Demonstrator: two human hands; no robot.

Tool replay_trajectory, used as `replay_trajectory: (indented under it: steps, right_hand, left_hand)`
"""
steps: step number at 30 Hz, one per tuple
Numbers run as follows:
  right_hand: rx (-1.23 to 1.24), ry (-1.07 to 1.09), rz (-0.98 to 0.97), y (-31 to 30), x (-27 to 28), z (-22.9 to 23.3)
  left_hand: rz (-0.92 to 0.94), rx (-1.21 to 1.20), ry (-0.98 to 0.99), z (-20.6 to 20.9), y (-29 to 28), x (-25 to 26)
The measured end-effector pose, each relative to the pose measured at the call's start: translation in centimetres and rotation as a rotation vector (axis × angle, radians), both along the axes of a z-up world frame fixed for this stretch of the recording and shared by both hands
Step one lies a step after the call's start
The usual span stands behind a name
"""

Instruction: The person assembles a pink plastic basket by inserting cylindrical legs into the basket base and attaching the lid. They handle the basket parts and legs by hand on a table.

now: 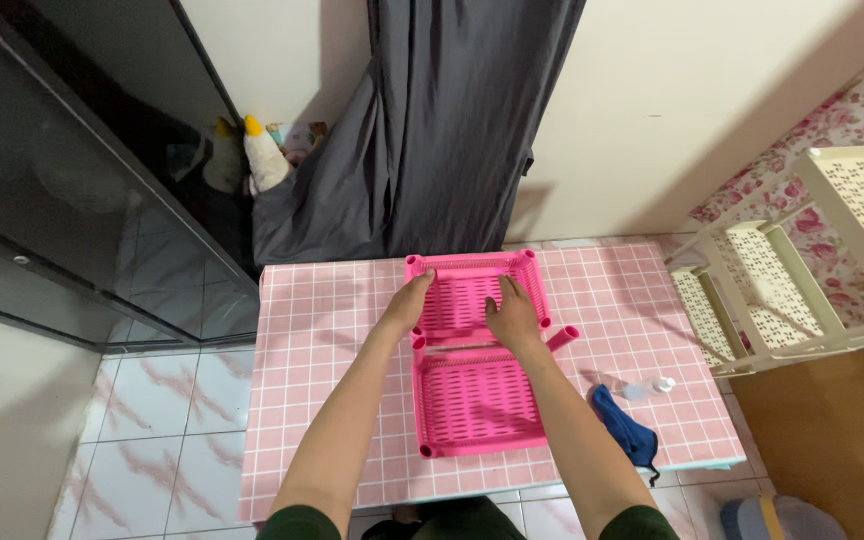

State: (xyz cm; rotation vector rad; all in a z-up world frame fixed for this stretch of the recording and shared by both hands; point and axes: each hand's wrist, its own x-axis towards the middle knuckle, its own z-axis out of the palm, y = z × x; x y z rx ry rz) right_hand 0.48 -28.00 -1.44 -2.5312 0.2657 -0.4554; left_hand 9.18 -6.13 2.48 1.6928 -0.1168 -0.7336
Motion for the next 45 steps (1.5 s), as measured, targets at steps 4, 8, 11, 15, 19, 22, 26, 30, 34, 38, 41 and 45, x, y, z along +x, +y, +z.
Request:
replay_trajectory:
  steps: [4,8,11,15,19,22,26,30,34,38,41,45]
  right_hand:
    - [0.066,0.144,-0.06,-2.0,3.3,-3.1]
    - [0.101,0.181,-0.084,-3.7,6.5,-6.4]
    - [0.039,0.265,-0.133,-4.4,8.5,-8.5]
    - [-0.021,0.315,-0.172,-4.6,10.2,-10.3]
    - [0.012,0.311,-0.181,-4.3,10.8,-11.1]
    - [0.02,0.326,-0.187,-4.3,11.1,-11.3]
    - [0.048,0.267,-0.184,-4.3,10.9,-10.9]
    - [0.029,0.203,-0.152,-4.3,10.3,-9.5]
    - [0.044,0.132,-0.131,-3.8,9.4,-8.1]
    - [0.126,0.012,-0.107,-2.9,8.5,-6.6]
    - [0.11,-0.019,-0.032,-2.0,7.1,-4.9]
    - [0.133,-0.026,-0.016,0.7,4.7,-1.1]
  left_hand:
    - [-0.075,0.065,0.011,-2.7,-1.4,3.0]
    - [-0.155,0.158,0.04,-4.7,-3.6,5.7]
    - [-0.149,0.189,0.024,-6.4,-4.5,7.0]
    - [-0.089,0.303,0.058,-9.0,-5.5,8.2]
    - [-0.085,0.255,0.051,-10.2,-6.0,8.7]
    - [-0.079,0.258,0.069,-10.0,-6.2,8.4]
    - [-0.062,0.271,0.078,-8.6,-6.6,7.9]
    - [-0.059,0.252,-0.026,-6.6,-6.3,7.2]
    - [-0.015,0.228,-0.158,-4.0,-5.6,6.6]
    - [0.023,0.174,-0.304,-1.3,-4.3,5.4]
    - [0.112,0.117,-0.401,0.5,-3.7,4.0]
    - [0.237,0.007,-0.68,3.3,-2.7,1.3]
